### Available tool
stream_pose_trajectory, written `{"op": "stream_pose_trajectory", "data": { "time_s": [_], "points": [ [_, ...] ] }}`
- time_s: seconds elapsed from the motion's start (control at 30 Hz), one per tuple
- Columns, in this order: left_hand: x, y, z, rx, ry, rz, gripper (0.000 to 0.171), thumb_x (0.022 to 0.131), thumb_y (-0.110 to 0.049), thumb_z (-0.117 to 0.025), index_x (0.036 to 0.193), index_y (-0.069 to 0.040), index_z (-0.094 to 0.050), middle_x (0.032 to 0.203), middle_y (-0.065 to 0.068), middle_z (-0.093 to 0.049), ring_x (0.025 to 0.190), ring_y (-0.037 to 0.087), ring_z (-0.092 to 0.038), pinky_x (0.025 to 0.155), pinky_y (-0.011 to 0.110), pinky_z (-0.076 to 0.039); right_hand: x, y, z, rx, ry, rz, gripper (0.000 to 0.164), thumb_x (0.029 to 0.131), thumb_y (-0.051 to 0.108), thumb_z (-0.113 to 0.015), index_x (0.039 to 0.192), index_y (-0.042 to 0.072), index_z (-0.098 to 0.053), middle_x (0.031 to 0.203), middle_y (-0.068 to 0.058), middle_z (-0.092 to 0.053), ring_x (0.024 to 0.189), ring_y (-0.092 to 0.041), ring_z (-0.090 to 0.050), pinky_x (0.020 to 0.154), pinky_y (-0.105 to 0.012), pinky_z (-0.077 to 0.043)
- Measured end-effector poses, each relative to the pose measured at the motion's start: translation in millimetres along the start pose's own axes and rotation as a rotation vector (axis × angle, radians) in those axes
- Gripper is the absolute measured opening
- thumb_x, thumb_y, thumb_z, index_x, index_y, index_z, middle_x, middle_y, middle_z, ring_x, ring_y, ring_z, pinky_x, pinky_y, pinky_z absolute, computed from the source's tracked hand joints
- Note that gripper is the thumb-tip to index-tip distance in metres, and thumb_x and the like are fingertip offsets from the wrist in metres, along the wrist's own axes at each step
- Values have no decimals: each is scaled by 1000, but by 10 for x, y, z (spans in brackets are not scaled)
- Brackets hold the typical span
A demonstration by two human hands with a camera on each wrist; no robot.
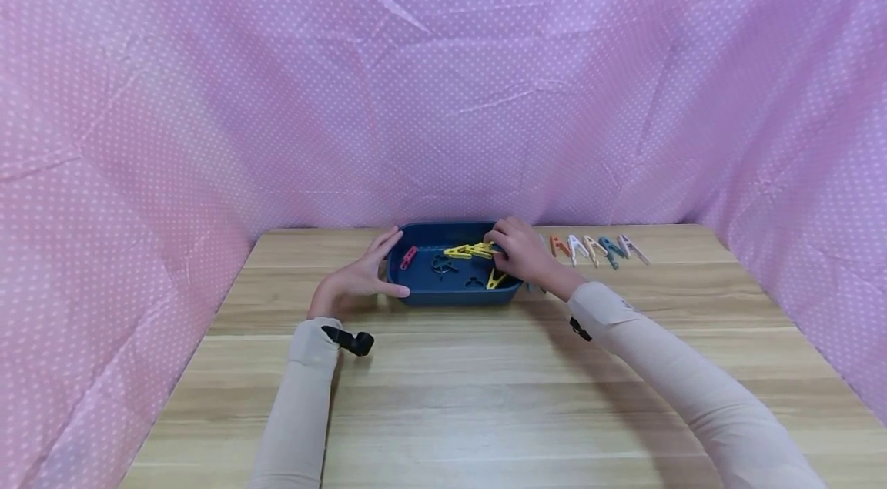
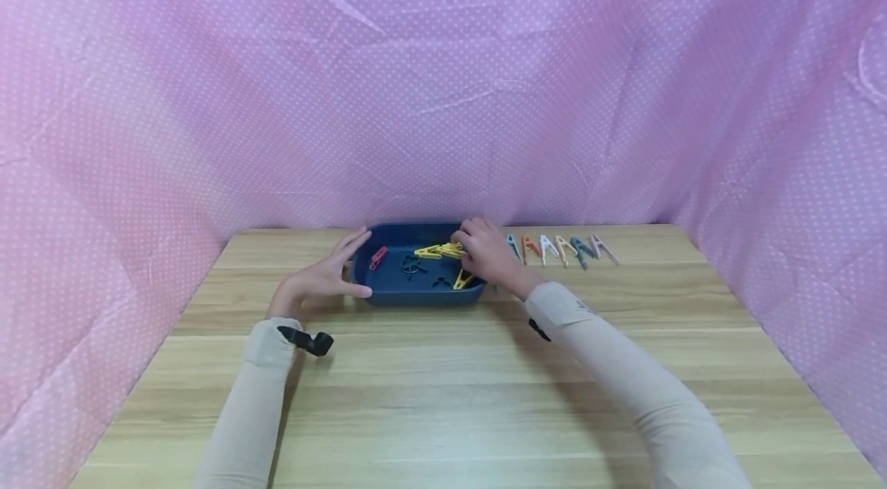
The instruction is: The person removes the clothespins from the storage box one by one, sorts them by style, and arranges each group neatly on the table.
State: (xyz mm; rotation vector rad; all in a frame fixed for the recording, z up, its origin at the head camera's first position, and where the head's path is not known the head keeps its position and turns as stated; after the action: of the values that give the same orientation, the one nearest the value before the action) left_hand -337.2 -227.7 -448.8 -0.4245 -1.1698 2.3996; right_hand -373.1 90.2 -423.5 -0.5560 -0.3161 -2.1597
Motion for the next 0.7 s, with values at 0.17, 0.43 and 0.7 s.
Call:
{"op": "stream_pose_trajectory", "data": {
  "time_s": [0.17,0.43,0.7],
  "points": [
    [-4,0,-1,-8,0,19,115,85,-30,-84,166,-21,-3,172,0,13,159,34,7,123,67,-10,-20,-13,28,-39,-61,14,25,79,2,-77,104,4,-71,99,-12,-65,93,-30,-55,88,-50,-48],
    [2,-11,-4,0,4,3,115,86,-30,-84,166,-17,-3,173,5,12,159,37,6,122,69,-10,-58,-44,152,-21,-137,15,27,76,3,-79,102,4,-70,97,-12,-66,91,-31,-54,88,-52,-45],
    [10,10,-5,8,-2,-8,113,87,-27,-83,166,-16,-4,173,4,12,159,36,6,122,69,-11,-173,-90,321,2,-175,-24,26,78,4,-77,103,5,-71,99,-11,-67,94,-31,-55,89,-54,-44]
  ]
}}
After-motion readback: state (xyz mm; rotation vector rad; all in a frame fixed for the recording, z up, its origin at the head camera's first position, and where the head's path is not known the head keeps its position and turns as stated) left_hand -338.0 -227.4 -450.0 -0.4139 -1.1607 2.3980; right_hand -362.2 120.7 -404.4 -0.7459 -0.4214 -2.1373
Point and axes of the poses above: each hand's wrist, its own x-axis towards the middle knuckle, its own z-axis out of the back of the hand, y = z × x, the point moved 3 cm from there along x, towards the middle knuckle
